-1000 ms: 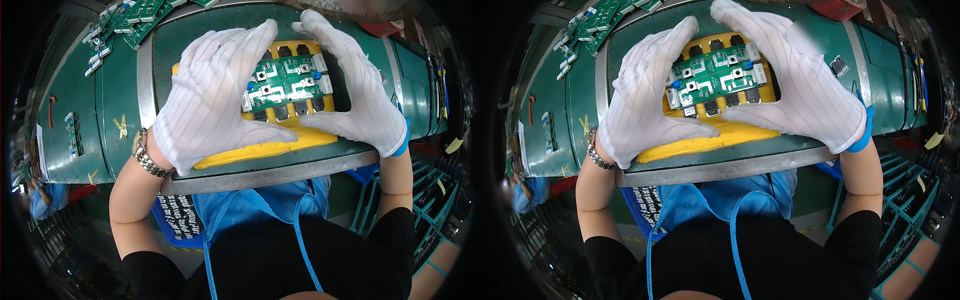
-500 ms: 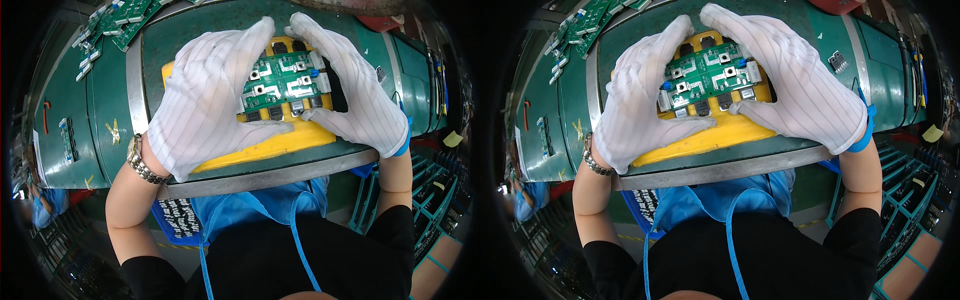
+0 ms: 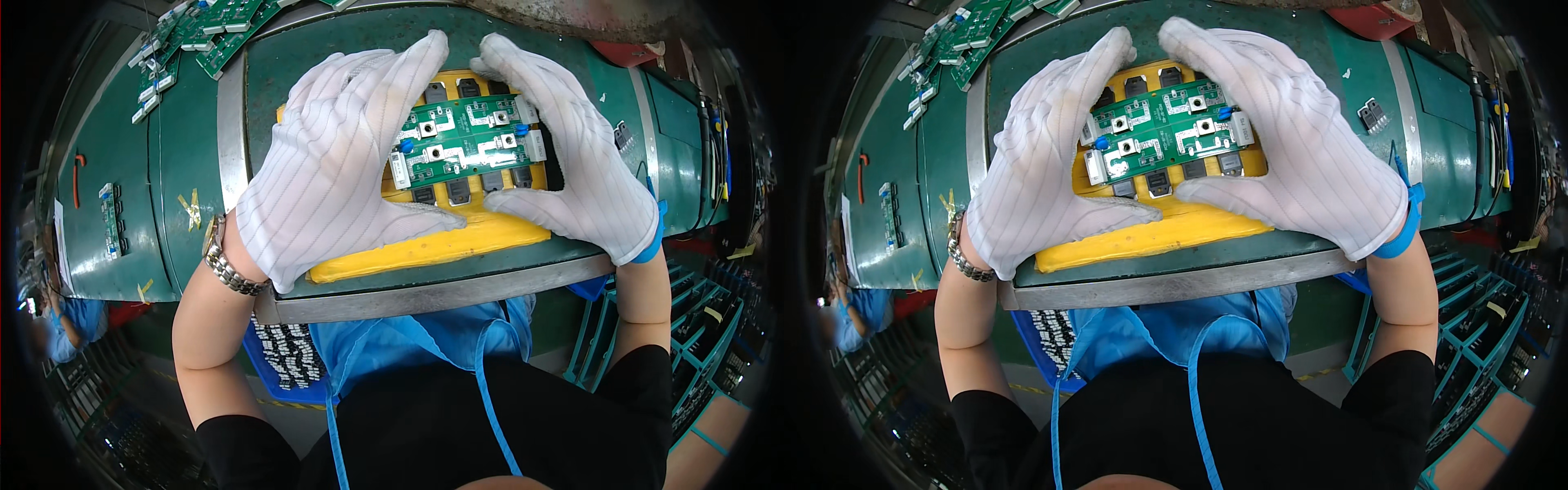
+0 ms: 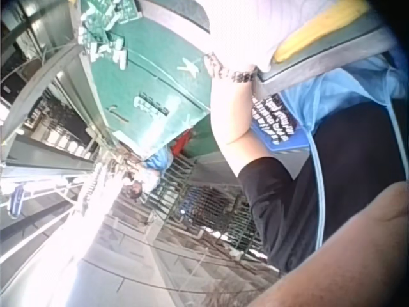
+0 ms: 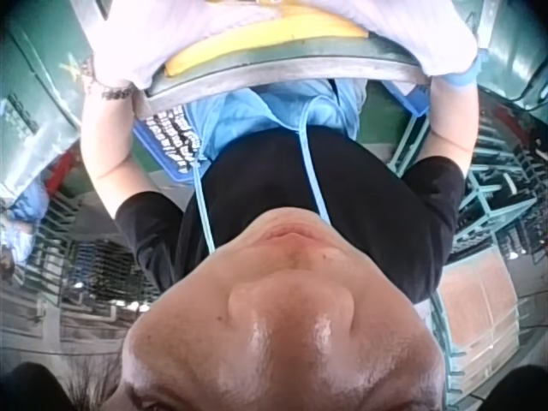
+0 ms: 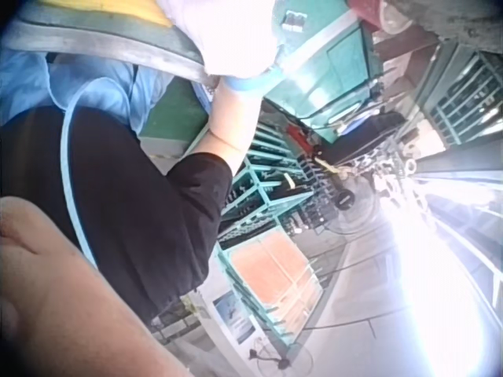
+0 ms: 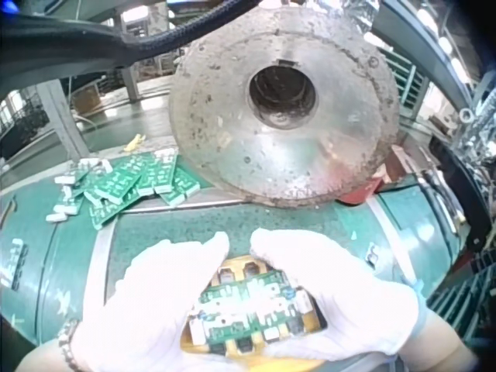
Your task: The person solders components onto a printed circuit board using a soldering iron and solder wire.
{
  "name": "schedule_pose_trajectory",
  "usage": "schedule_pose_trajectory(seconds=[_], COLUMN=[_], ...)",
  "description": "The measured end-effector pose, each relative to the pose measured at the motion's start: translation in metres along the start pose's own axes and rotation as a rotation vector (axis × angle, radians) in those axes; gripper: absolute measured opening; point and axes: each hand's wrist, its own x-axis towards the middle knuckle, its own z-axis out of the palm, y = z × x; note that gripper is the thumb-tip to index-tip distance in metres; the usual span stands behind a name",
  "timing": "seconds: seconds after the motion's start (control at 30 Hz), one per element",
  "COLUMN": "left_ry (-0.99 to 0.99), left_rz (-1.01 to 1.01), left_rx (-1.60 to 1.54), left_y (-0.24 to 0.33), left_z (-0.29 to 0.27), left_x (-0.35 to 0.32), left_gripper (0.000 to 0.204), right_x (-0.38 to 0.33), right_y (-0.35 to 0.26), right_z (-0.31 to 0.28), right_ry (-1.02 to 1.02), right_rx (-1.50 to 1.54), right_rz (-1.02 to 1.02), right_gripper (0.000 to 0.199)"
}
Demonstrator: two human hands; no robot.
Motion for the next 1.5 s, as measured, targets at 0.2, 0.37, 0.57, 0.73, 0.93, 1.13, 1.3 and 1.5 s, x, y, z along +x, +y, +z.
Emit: schedule_pose_trajectory(seconds=[0.2,0.37,0.57,0.73,0.93,1.13,1.3,1.5], left_ry=[-0.052,-0.045,-0.092,-0.074,-0.033,0.036,-0.037,-0.032], left_rz=[-0.028,0.016,-0.04,-0.027,-0.029,0.176,-0.029,-0.02], left_rx=[-0.007,-0.049,-0.038,-0.024,-0.081,-0.077,-0.045,0.048], left_y=[0.0,-0.004,-0.001,-0.002,-0.003,-0.01,-0.007,-0.014], left_z=[0.0,-0.002,-0.001,-0.002,-0.003,-0.003,-0.006,-0.003], left_x=[0.002,0.003,0.002,0.0,0.0,-0.003,-0.007,-0.008], left_gripper=[0.117,0.118,0.118,0.118,0.125,0.13,0.133,0.13], right_x=[0.005,0.004,0.0,0.0,0.003,-0.007,-0.005,-0.005], right_y=[-0.004,-0.006,0.002,0.0,0.001,0.011,0.002,-0.001], right_z=[0.003,0.0,-0.008,-0.007,-0.009,-0.015,-0.014,-0.009], right_ry=[-0.026,-0.022,0.07,0.038,0.034,0.101,0.029,-0.012], right_rx=[-0.022,-0.029,-0.013,-0.038,0.002,0.271,0.16,0.016], right_rz=[0.005,0.03,0.038,0.084,0.064,0.156,0.093,0.048], right_gripper=[0.099,0.096,0.096,0.096,0.089,0.089,0.097,0.107])
